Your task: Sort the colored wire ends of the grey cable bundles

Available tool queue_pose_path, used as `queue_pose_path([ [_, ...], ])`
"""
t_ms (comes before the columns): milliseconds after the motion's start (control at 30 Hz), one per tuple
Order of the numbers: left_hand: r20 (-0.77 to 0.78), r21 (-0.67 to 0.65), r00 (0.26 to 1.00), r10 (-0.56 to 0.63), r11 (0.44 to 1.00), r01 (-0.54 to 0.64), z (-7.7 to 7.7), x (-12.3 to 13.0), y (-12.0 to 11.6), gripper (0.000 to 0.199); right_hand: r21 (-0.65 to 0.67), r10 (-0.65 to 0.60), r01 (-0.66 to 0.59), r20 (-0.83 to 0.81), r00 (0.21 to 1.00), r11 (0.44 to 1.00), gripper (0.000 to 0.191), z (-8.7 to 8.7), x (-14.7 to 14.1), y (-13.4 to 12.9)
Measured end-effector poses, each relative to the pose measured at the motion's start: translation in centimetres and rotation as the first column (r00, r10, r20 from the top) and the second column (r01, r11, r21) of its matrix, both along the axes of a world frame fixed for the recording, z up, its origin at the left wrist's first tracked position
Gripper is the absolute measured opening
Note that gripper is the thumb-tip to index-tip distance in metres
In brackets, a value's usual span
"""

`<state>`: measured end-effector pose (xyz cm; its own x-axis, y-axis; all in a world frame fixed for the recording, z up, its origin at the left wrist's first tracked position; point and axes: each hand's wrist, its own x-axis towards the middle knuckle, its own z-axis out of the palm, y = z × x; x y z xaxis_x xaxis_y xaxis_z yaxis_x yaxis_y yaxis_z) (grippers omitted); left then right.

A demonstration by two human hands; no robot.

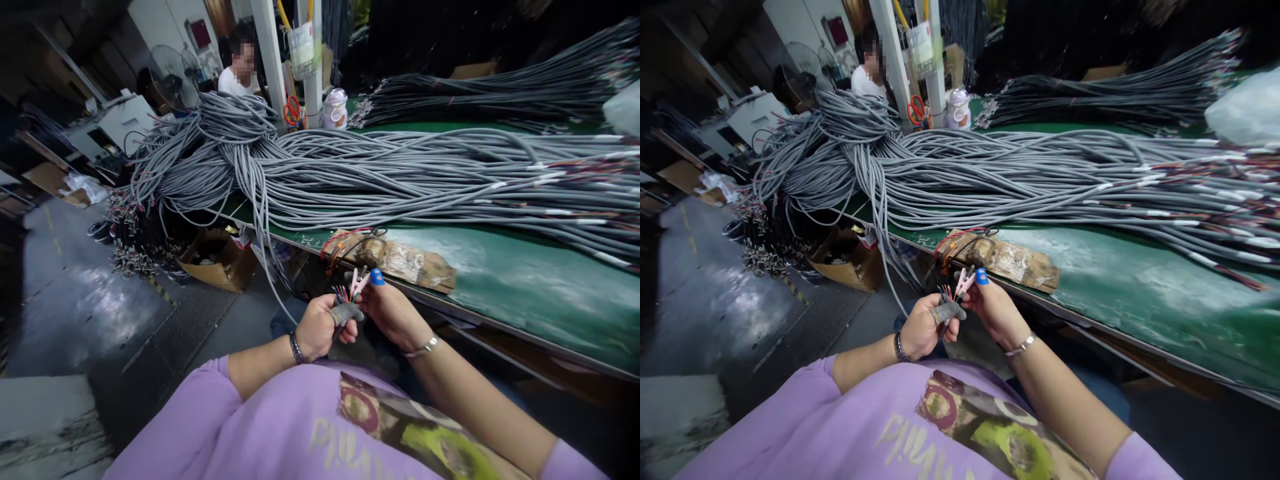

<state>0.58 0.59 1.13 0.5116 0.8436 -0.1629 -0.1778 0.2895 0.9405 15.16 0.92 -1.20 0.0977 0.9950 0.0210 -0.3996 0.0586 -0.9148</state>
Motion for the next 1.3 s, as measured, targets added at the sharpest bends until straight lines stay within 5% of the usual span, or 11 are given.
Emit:
queue_pose_path([
  [100, -0.017, -0.005, 1.0, 0.005, 1.0, -0.005, -0.1, 0.1, 0.0, 0.039, -0.019, 0.104, -0.109, -0.183, 0.978, 0.994, 0.046, 0.2, -0.4, 0.5],
  [267, -0.032, 0.004, 0.999, 0.004, 1.0, -0.004, -0.7, 0.1, 0.1, 0.035, -0.038, 0.017, -0.029, -0.288, 0.957, 0.999, 0.039, 0.3, -1.0, 0.9],
  [700, -0.017, 0.039, 0.999, 0.033, 0.999, -0.032, -1.0, -0.4, -0.9, 0.044, -0.084, 0.138, -0.17, -0.299, 0.944, 0.982, 0.046, 0.5, -0.2, -0.1],
  [1033, 0.044, 0.042, 0.99, 0.131, 0.99, -0.133, -1.2, 0.2, -0.5, 0.04, -0.066, 0.082, -0.1, -0.235, 0.969, 0.993, 0.034, 0.6, -0.6, -0.1],
  [1200, 0.032, 0.056, 0.992, 0.124, 0.991, -0.125, -1.1, 0.4, -0.8, 0.04, 0.02, -0.2, 0.2, -0.023, 0.98, 0.98, 0.04, 0.1, -0.9, -0.3],
  [1300, 0.002, 0.062, 0.992, 0.128, 0.99, -0.127, -1.0, 0.6, -0.9, 0.042, 0.01, -0.168, 0.168, -0.025, 0.985, 0.986, 0.045, -0.2, -1.1, 0.0],
])
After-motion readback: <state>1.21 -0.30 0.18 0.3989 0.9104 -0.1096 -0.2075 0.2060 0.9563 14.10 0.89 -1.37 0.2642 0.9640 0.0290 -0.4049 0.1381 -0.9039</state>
